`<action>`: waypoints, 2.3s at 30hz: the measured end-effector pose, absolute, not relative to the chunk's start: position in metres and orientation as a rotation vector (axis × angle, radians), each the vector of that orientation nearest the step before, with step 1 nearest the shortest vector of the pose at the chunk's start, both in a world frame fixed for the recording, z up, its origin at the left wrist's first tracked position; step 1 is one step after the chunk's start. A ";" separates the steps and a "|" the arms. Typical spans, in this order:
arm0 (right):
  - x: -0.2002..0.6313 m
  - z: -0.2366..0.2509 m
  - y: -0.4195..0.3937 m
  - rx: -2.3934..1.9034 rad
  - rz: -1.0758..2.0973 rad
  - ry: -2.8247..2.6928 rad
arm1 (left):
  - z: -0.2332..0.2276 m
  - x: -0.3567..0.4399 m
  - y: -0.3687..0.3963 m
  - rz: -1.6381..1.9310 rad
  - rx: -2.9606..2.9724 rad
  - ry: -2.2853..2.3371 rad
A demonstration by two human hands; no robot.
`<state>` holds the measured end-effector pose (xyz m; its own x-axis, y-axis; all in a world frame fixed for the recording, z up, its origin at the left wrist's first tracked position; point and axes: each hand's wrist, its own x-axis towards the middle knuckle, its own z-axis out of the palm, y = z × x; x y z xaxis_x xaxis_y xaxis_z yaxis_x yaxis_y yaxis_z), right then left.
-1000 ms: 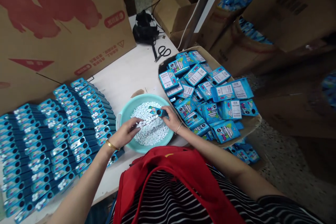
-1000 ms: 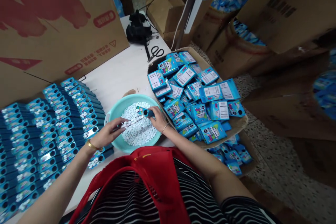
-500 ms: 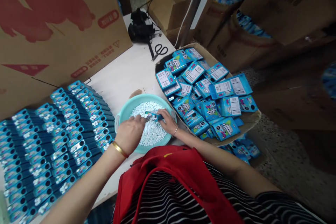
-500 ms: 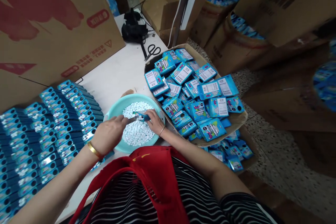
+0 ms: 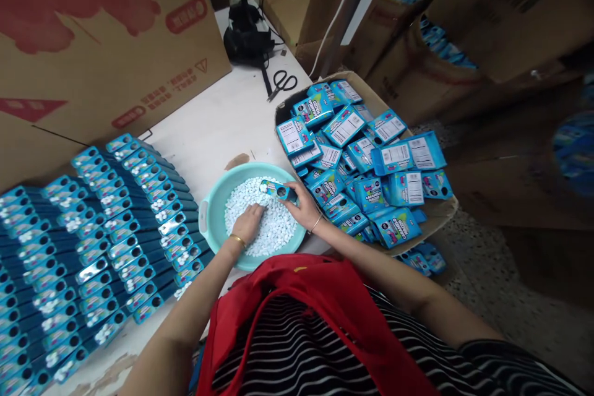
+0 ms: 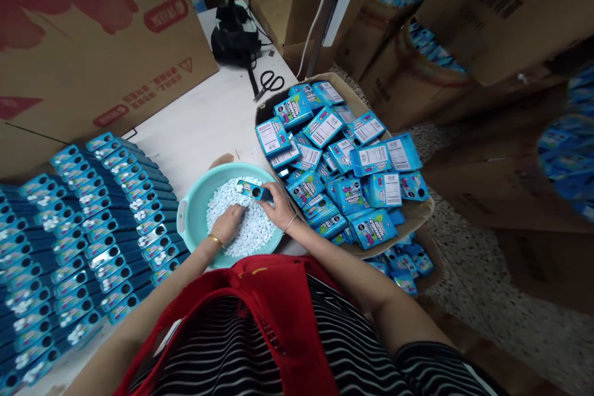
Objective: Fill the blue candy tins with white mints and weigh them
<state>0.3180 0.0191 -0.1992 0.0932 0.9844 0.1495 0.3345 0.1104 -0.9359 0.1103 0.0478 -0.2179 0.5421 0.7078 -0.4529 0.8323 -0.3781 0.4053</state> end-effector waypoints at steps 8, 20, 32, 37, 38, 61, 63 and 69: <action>0.323 -0.211 0.019 -1.410 0.883 -1.394 | -0.212 0.110 0.015 -0.138 1.954 1.033; 0.315 -0.211 0.015 -1.307 0.822 -1.558 | -0.096 0.069 0.058 0.064 1.970 1.080; 0.301 -0.222 0.005 -1.219 0.779 -1.671 | -0.027 0.157 0.047 -0.805 2.553 1.223; 0.306 -0.221 0.006 -1.266 0.812 -1.547 | -0.033 0.131 0.057 -0.735 2.508 1.382; 0.307 -0.221 0.007 -1.282 0.809 -1.523 | -0.045 0.121 0.062 -0.682 2.482 1.454; 0.318 -0.211 0.024 -1.407 0.892 -1.401 | -0.203 0.105 0.011 -0.139 1.941 1.044; 0.319 -0.212 0.025 -1.398 0.896 -1.409 | -0.189 0.098 0.015 -0.089 1.903 1.048; 0.315 -0.217 0.022 -1.371 0.862 -1.444 | -0.125 0.074 0.037 0.079 1.955 1.057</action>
